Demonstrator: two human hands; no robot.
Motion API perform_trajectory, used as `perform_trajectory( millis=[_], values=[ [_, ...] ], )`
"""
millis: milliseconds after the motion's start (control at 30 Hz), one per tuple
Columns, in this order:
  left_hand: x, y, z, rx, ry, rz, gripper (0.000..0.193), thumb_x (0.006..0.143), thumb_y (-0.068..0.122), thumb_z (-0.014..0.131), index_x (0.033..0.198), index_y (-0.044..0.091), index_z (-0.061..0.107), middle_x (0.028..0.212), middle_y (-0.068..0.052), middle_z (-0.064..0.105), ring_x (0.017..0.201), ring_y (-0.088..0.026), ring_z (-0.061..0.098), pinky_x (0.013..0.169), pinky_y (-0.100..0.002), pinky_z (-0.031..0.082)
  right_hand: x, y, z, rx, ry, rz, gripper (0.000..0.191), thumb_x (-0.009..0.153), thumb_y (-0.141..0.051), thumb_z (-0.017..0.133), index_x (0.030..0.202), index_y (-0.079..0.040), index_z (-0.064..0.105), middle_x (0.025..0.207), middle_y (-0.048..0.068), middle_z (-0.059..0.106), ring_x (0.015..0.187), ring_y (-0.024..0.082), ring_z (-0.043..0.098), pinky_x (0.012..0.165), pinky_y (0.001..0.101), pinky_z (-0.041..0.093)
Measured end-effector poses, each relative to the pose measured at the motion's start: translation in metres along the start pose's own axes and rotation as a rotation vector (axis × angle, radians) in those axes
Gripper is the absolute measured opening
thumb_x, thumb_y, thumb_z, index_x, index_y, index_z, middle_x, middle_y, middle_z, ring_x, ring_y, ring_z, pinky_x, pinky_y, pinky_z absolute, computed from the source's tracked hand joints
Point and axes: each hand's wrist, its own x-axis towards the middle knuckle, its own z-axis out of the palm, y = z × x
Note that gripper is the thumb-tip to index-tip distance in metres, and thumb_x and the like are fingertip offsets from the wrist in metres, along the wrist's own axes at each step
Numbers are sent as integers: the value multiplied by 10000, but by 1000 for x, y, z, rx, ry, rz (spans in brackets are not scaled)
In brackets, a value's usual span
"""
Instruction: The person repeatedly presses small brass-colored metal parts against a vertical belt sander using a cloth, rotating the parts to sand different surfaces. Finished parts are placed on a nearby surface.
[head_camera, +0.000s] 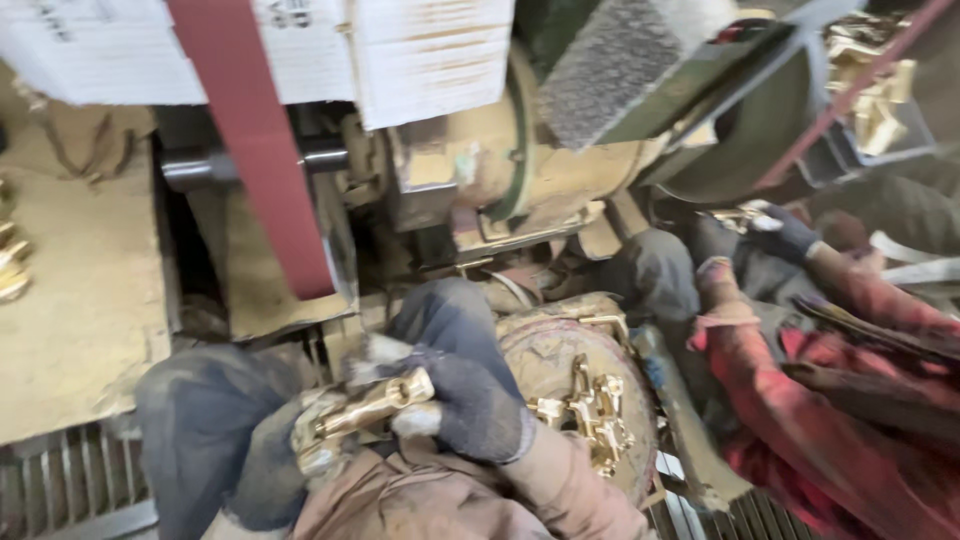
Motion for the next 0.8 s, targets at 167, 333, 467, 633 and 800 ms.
perform_trajectory(
  millis=[167, 333, 467, 633, 800],
  values=[
    [6, 9, -2, 2, 2, 24, 392, 904, -67, 645, 1294, -76, 607, 1053, -125, 722, 890, -171, 711, 729, -282, 599, 13, 23, -1, -70, 75, -45, 553, 939, -78, 735, 1448, 61, 569, 1362, 135, 604, 1227, 212, 635, 1103, 338, 498],
    [20, 17, -15, 150, 48, 167, 472, 826, -54, 770, 1266, -62, 602, 1111, -131, 705, 969, -180, 697, 796, -301, 612, 28, 56, 8, 69, 110, -21, 610, 876, -81, 732, 1441, 27, 530, 1335, 107, 658, 1220, 210, 642, 1076, 339, 496],
    [48, 28, -28, -170, 54, 44, 461, 775, -44, 788, 1202, -10, 619, 1103, -101, 710, 969, -176, 727, 785, -318, 631, 50, 79, 4, -214, 197, 95, 554, 865, -142, 752, 1394, -26, 632, 1183, 105, 752, 1048, 186, 714, 928, 328, 571],
    [93, 37, -41, 294, 199, -7, 513, 710, -44, 858, 1180, 8, 659, 1067, -77, 745, 925, -114, 703, 813, -281, 603, 82, 97, -8, -547, 270, 160, 439, 886, -183, 797, 1311, -110, 717, 1163, 58, 810, 981, 113, 758, 877, 287, 592],
    [126, 35, -51, 373, 242, -211, 386, 811, -8, 858, 1169, -81, 736, 999, -165, 764, 829, -189, 692, 728, -344, 573, 106, 126, -7, 66, 253, 83, 524, 888, -88, 738, 1391, -57, 596, 1221, 62, 741, 1077, 106, 698, 959, 274, 547]
  ],
)
